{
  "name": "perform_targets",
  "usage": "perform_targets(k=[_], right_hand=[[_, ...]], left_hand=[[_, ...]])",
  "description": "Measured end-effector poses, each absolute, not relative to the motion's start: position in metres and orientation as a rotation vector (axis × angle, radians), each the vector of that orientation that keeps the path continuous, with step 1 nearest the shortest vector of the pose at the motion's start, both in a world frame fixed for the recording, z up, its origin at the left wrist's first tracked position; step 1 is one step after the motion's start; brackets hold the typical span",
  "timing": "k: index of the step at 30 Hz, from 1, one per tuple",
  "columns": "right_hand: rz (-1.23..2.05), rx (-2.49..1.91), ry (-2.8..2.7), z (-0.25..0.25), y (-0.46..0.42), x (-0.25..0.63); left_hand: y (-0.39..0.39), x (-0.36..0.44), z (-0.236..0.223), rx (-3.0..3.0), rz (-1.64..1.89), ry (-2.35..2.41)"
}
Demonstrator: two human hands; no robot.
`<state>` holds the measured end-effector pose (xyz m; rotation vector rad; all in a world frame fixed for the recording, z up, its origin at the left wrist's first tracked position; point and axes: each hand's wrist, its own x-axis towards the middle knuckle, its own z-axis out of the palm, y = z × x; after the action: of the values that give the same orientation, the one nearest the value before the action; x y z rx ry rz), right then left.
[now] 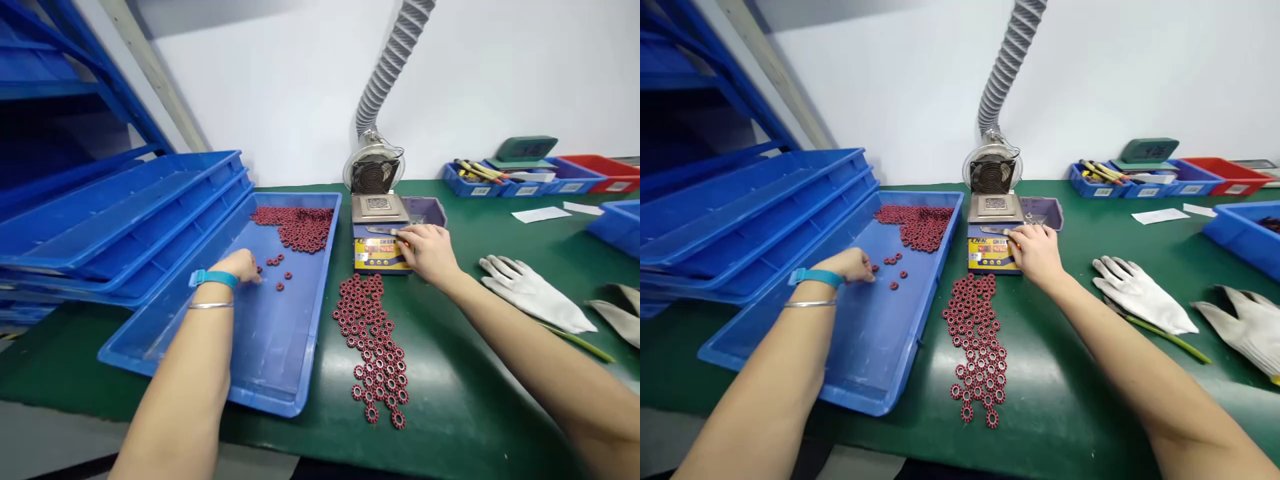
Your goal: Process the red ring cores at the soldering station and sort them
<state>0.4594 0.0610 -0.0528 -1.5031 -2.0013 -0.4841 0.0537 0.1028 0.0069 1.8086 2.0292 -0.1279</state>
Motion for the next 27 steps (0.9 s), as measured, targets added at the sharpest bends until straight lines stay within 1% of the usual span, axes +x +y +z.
perform_targets(k=[4,10,15,19,22,27], right_hand=[[-0.464,-1.549,-2.048,-0.043,0.065,0.461],[-0.264,-1.641,-2.117,-0.024,0.072,0.465],[0.051,-1.520,-1.776,-0.007,0.078,0.477],[0.257,-1.532,-1.544,0.006,0.085,0.486],[0.307,-1.608,-1.401,0.010,0.087,0.486],[0.335,-1.624,-1.335,0.009,0.084,0.478]], left_hand=[[0.100,0.065,-0.009,1.698,-0.261,1.885],[0.106,0.083,-0.020,1.747,-0.300,1.766],[0.112,0.074,-0.019,1.717,-0.203,1.731],[0.108,0.062,-0.009,1.700,-0.145,1.740],[0.107,0.062,-0.007,1.696,-0.144,1.780],[0.112,0.063,-0.015,1.718,-0.098,1.736]])
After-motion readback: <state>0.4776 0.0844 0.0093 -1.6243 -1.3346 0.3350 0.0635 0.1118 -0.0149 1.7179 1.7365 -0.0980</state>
